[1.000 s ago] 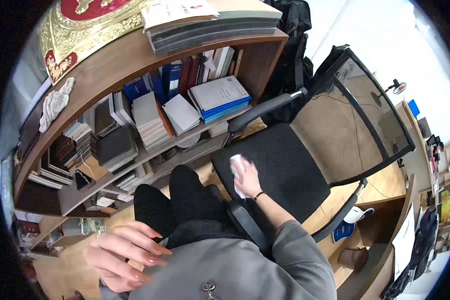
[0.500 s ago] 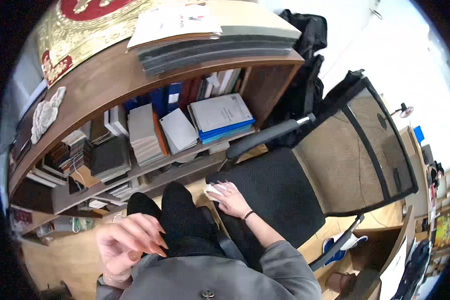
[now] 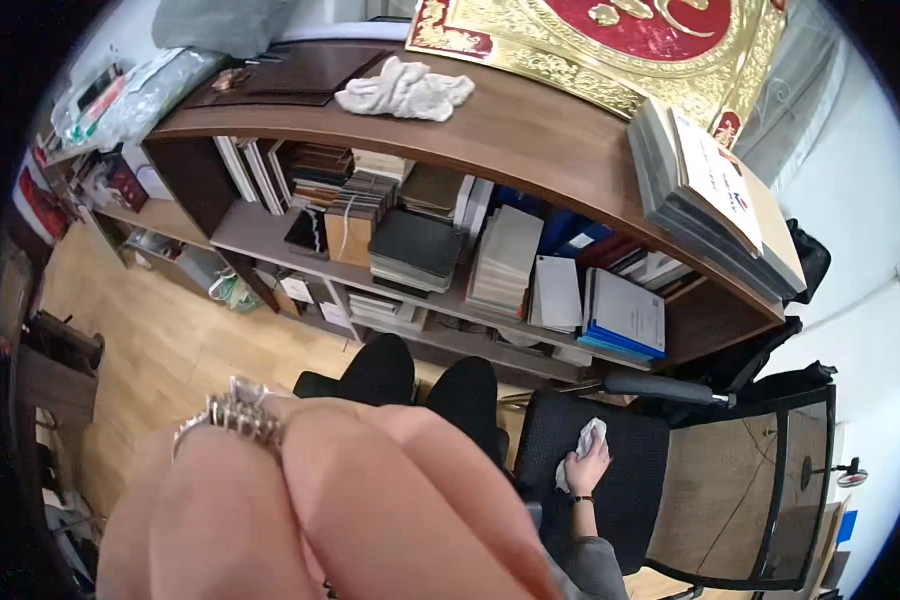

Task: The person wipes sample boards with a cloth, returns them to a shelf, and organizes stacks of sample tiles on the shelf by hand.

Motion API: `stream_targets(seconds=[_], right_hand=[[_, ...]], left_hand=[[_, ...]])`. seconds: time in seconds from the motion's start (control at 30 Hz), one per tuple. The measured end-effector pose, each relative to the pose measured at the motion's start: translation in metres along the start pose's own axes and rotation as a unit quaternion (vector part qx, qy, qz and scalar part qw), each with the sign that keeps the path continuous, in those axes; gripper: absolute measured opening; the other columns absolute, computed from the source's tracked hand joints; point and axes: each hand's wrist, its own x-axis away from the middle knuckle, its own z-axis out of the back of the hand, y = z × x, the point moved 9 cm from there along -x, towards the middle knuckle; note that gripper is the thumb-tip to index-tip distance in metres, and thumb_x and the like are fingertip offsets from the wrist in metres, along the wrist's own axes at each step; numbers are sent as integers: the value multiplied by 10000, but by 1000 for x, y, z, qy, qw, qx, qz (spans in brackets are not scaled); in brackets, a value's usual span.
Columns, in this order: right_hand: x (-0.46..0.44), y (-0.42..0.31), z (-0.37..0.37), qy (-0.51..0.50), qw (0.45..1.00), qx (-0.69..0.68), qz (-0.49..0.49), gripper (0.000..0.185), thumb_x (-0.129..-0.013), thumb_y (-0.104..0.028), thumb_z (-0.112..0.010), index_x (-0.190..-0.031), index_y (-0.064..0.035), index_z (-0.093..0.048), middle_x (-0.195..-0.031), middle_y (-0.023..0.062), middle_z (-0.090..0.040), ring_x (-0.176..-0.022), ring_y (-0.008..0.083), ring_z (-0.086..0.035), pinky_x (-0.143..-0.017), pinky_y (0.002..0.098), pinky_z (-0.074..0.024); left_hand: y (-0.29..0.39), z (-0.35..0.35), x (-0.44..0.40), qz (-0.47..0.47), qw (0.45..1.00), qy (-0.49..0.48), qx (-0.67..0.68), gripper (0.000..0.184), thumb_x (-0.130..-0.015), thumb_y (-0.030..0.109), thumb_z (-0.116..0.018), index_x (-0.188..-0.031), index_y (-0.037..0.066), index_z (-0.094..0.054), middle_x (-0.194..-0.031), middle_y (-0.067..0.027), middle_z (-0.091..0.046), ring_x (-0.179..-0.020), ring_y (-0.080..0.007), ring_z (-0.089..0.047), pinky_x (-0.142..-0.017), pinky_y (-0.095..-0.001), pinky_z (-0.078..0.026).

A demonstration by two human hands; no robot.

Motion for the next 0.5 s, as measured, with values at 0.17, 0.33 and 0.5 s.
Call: stream_targets(seconds=[0.17,0.33,0.5], right_hand=[[47,4,1,-24,988,67,-134,746,-657,-170,-602,-1341,-117,-310,-1353,223,-318,-1255,406,-262,-1040,514,-188],[51,-25,27,13,977,93,-192,742,-680,-242,-650,-1325,-84,-318,-1382,220,-260,-1284,473,-135,-1066,498,-142],[-10,-75,43,49,998,33,-17,625,-723,-231,-648,-1268,-48,-403,-1324,201,-365,-1251,383,-273,-1042,450,-214]], left_hand=[[36,12,-2,-20,1000,-11,6,151,-797,103,-603,-896,-6,-574,-960,-162,-590,-877,-272,-563,-850,-378,-428],[75,24,-4,-29,999,-26,8,173,-808,107,-593,-930,-13,-567,-987,-160,-586,-924,-260,-554,-874,-359,-417],[110,36,-6,-34,999,-29,4,196,-820,111,-583,-964,-20,-561,-1014,-157,-581,-972,-249,-545,-899,-339,-406]])
